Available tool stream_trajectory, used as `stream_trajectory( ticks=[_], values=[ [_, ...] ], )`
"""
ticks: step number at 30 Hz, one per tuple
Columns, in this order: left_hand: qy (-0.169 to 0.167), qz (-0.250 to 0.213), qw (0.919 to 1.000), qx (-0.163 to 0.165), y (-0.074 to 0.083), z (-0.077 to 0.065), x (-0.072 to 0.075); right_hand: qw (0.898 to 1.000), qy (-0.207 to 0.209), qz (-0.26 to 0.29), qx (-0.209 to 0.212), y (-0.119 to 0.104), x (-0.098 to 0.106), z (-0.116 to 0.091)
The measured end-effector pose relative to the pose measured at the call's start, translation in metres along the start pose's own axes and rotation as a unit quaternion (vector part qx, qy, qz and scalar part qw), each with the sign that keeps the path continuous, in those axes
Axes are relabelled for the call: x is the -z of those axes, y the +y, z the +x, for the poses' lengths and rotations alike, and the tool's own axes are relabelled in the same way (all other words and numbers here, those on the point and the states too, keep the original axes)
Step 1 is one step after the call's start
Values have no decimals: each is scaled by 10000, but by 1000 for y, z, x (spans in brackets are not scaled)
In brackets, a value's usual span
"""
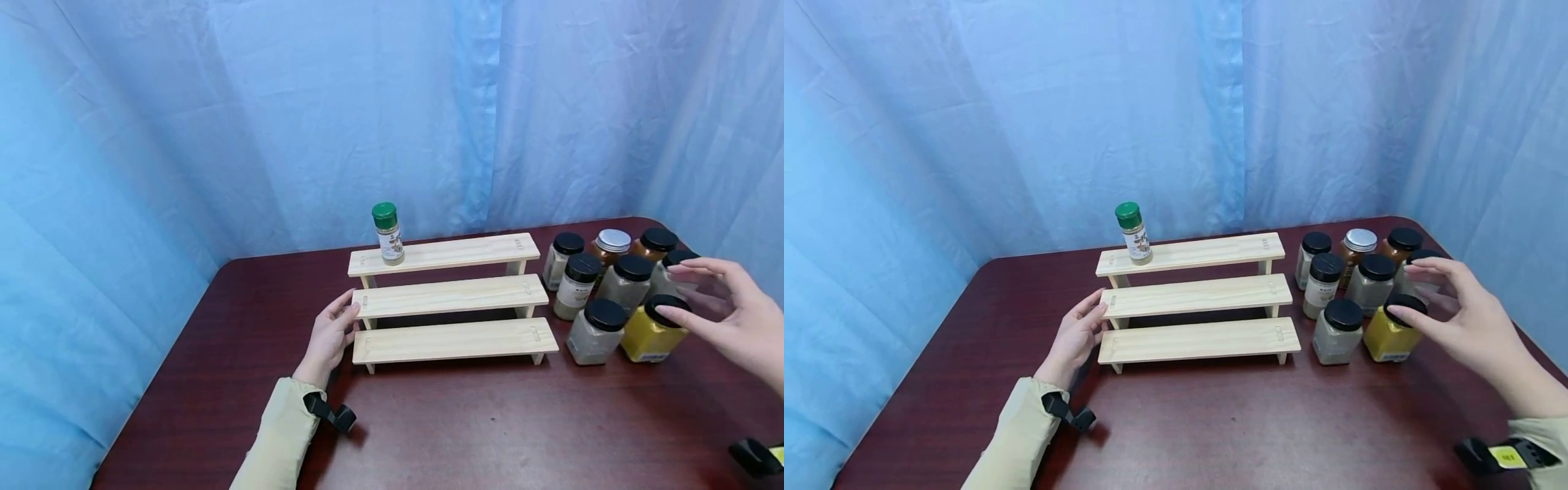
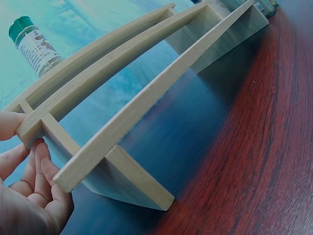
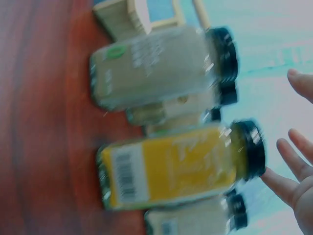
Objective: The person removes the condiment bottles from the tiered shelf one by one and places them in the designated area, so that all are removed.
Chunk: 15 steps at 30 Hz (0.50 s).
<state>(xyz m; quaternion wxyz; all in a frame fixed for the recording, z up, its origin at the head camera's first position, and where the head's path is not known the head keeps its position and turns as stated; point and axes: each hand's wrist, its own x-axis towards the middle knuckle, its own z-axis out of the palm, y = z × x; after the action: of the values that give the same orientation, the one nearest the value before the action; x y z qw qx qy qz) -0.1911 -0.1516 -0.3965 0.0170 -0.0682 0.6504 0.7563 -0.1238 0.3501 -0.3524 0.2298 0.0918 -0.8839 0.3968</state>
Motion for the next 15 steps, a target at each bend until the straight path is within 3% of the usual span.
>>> stream_trajectory(
  ticks=[5,15],
  values=[
    [11,-10,10000,14,0,1,0,9991,176,340,174,-21,-1,5],
    [39,104,9999,18,-1,0,0,9955,19,613,727,-60,-14,11]
  ],
)
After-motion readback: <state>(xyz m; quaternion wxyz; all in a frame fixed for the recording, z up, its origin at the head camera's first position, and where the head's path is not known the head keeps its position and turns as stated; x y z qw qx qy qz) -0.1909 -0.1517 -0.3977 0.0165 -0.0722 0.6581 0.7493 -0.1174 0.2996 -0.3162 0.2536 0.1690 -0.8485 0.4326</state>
